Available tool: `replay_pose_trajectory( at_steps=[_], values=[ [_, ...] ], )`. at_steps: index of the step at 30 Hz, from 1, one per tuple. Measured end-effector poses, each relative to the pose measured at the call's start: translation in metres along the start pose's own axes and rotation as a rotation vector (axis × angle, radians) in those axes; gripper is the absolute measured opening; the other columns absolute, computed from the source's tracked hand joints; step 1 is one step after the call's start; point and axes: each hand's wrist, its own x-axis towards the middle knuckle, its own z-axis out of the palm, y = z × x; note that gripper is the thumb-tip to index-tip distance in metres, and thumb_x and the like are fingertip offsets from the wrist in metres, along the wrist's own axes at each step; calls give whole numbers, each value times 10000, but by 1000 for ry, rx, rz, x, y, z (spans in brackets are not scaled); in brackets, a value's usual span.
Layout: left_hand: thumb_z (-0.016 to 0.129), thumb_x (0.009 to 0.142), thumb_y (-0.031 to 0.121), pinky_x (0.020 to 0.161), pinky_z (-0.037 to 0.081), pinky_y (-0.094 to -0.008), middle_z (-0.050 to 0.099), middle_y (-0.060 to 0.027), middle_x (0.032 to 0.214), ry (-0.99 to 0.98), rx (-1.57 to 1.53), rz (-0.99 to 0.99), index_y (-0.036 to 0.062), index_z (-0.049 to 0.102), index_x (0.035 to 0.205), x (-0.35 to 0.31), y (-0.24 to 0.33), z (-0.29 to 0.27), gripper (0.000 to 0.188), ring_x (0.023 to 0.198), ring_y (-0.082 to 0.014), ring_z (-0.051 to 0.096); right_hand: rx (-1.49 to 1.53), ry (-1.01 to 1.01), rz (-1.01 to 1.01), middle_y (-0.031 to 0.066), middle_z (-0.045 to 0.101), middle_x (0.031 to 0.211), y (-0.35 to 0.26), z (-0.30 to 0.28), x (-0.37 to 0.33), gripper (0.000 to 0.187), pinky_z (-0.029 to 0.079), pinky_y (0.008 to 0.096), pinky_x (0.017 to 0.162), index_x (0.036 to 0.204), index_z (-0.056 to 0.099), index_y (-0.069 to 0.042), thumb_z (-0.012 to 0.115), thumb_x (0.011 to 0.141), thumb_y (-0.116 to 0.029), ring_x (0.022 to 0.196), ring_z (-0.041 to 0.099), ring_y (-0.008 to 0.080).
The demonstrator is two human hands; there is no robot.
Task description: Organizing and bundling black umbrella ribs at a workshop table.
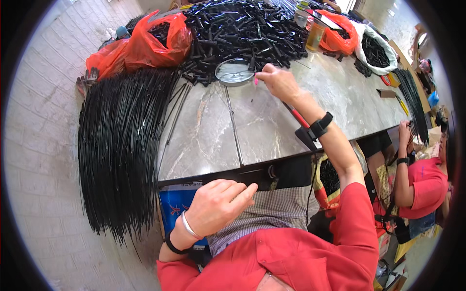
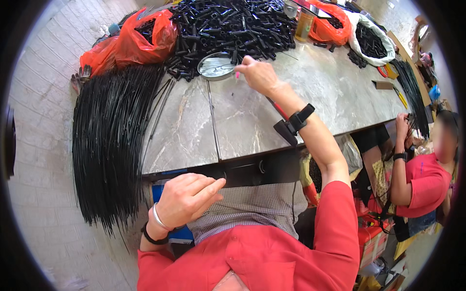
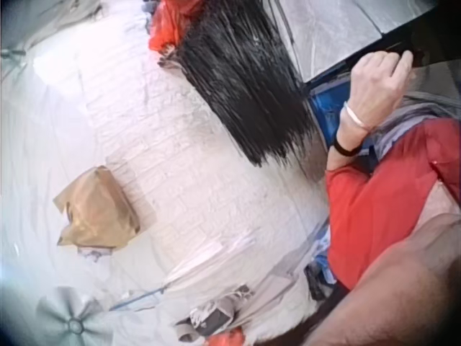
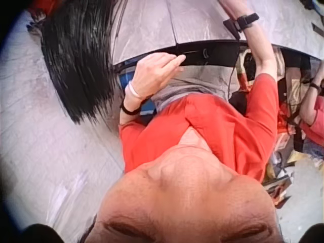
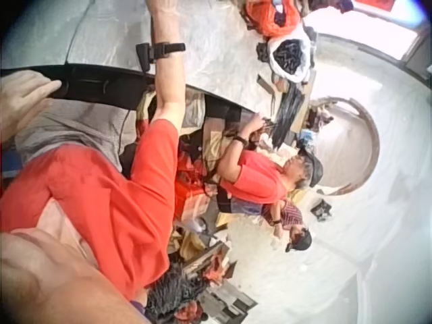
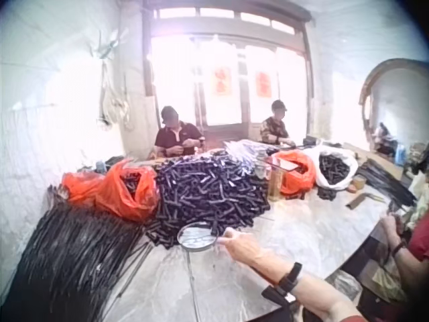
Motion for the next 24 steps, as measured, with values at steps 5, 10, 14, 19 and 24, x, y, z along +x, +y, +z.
replay_pose_trajectory(
  at_steps=[5, 10, 14, 19, 24],
  values=[
    [733, 779, 200, 684, 522, -308, 665, -45, 872, -15, -15, -103, 69, 655, 1066, -15, -18, 3, 325, 788, -196, 653, -1, -30, -52, 64, 557, 981, 0, 37, 10, 174, 517, 408, 677, 969, 663, -159, 590, 830, -84, 832, 632, 286],
    [732, 780, 186, 677, 520, -303, 666, -45, 870, -10, -40, -137, 69, 656, 1062, -17, -31, 8, 315, 782, -193, 654, -1, 72, -89, 81, 557, 980, -3, 38, 17, 115, 526, 388, 705, 924, 668, -101, 599, 832, -100, 870, 628, 270],
    [738, 769, 169, 655, 514, -293, 669, -40, 858, 41, -36, -144, 67, 668, 1030, -12, -36, 11, 289, 765, -187, 654, 219, 337, -19, 79, 618, 945, -1, 39, 24, 130, 527, 349, 700, 928, 695, -74, 647, 808, -68, 834, 643, 266],
    [748, 755, 144, 616, 512, -307, 674, -50, 829, 116, -46, -162, 66, 676, 993, -6, -37, 10, 261, 719, -195, 656, 350, 451, 17, 93, 649, 904, -17, 19, 27, 135, 516, 286, 691, 943, 706, -22, 677, 810, -24, 782, 652, 217],
    [749, 753, 40, 602, 512, -277, 669, -95, 822, 395, -69, -343, 33, 645, 1081, -8, -40, 5, 344, 701, -193, 658, 448, 420, -50, 103, 657, 878, -68, -38, -1, 105, 512, 292, 640, 917, 707, -10, 685, 833, -68, 722, 648, 231]
  ],
)
